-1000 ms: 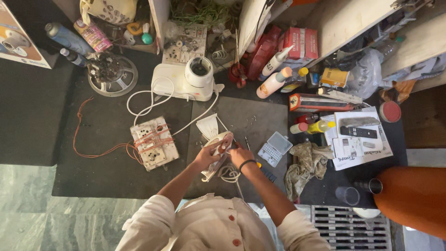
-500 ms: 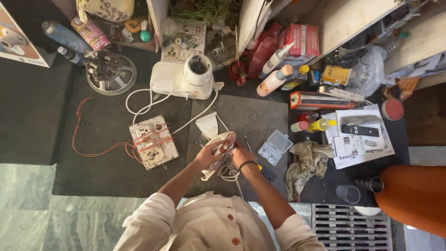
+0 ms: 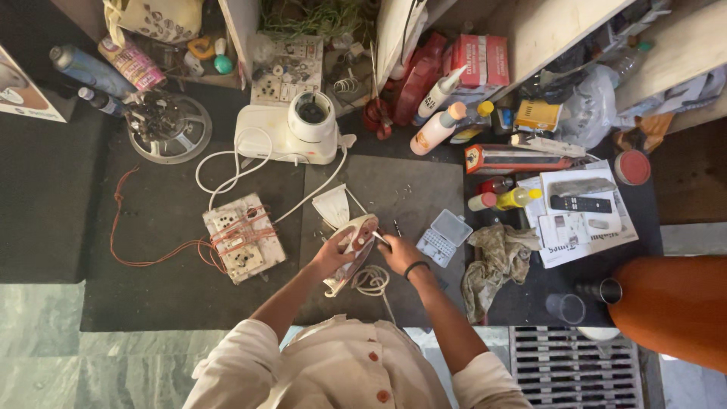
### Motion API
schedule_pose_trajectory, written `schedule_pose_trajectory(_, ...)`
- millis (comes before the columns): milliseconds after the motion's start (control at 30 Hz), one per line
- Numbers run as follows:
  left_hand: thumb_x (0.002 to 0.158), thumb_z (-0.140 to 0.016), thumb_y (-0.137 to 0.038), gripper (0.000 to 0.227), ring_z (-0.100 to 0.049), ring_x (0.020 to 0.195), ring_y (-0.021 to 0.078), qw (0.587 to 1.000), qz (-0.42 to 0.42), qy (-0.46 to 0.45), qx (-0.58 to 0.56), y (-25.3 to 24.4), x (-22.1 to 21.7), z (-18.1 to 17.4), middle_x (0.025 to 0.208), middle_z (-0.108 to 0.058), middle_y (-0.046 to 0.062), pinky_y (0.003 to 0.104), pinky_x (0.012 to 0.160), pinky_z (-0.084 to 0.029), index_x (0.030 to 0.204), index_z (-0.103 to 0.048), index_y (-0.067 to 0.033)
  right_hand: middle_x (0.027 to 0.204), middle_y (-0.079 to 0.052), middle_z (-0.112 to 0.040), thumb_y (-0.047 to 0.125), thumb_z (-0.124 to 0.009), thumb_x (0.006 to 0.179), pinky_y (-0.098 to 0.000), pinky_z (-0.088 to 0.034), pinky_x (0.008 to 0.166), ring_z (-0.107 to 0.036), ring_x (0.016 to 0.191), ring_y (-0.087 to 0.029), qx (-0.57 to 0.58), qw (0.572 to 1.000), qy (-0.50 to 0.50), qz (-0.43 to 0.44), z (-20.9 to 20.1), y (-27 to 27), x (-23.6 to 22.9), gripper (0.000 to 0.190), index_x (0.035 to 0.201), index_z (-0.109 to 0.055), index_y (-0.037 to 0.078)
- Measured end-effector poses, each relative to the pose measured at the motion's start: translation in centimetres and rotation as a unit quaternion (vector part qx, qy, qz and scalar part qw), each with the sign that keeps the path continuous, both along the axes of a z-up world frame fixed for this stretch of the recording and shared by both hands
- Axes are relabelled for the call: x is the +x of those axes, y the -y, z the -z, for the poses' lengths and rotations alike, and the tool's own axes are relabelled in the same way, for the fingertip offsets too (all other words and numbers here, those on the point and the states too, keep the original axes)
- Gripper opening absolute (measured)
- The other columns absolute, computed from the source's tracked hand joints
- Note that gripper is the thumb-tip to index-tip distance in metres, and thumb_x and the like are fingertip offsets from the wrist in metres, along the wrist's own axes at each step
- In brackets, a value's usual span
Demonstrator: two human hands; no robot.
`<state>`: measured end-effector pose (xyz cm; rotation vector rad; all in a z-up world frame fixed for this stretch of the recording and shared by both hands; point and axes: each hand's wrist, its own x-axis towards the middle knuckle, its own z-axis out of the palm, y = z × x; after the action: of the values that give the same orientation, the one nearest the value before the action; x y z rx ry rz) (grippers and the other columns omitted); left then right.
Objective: The person disassembles a white electric iron on a cluttered workbench, using a screwdriver to remove screws and separate the casing. They manipulate internal components and wires, then reassemble the iron and tighten the screws.
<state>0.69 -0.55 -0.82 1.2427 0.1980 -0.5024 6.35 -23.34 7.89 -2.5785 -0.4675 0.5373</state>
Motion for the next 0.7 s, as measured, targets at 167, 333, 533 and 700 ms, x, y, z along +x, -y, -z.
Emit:
schedule_pose_trajectory(167, 0.084, -0.067, 0.001, 0.085, -0.068, 0.100, 0.0167, 1.000, 0.019, 0.004, 0.000, -0.7, -0.1, -0.2, 0.116, -0.074, 0.017, 0.031, 0.084, -0.056, 0.161, -0.031, -0.0107, 0.098, -0.021, -0.074, 0.049, -0.065, 0.091, -0.0492, -0.056, 0.080, -0.071, 0.094, -0.040, 0.032, 0.996, -0.049, 0.069, -2.0, -3.6, -0.9, 0.046, 0.109, -0.070, 0.007)
schedule_pose_trajectory(333, 0.085, -0.069, -0.002, 0.084, -0.068, 0.095, 0.0143, 0.999, 0.025, 0.021, 0.011, -0.6, -0.3, -0.9, 0.110, -0.076, 0.016, 0.031, 0.081, -0.056, 0.161, -0.032, -0.0092, 0.104, -0.023, -0.073, 0.052, -0.067, 0.089, -0.0508, -0.055, 0.083, -0.070, 0.097, -0.042, -0.007, 0.998, 0.018, 0.065, -1.9, -6.2, -1.0, 0.048, 0.105, -0.074, 0.007)
schedule_pose_trajectory(533, 0.086, -0.070, -0.002, 0.090, -0.062, 0.084, 0.0172, 0.997, 0.040, -0.022, 0.065, -0.4, -0.4, -1.4, 0.108, -0.074, 0.013, 0.034, 0.069, -0.049, 0.162, -0.024, -0.0136, 0.102, -0.025, -0.073, 0.050, -0.063, 0.092, -0.0519, -0.056, 0.085, -0.071, 0.098, -0.042, -0.126, 0.989, -0.042, 0.060, -1.0, -7.6, 0.5, 0.050, 0.109, -0.071, 0.004)
schedule_pose_trajectory(700, 0.086, -0.072, 0.002, 0.082, -0.071, 0.097, 0.0158, 0.998, 0.023, 0.035, -0.054, -0.3, -0.1, 0.0, 0.111, -0.075, 0.014, 0.031, 0.081, -0.058, 0.157, -0.032, -0.0062, 0.098, -0.029, -0.073, 0.036, -0.067, 0.088, -0.0501, -0.059, 0.078, -0.073, 0.093, -0.042, -0.124, 0.991, 0.004, 0.058, 1.7, -8.6, 1.0, 0.062, 0.123, -0.053, -0.013)
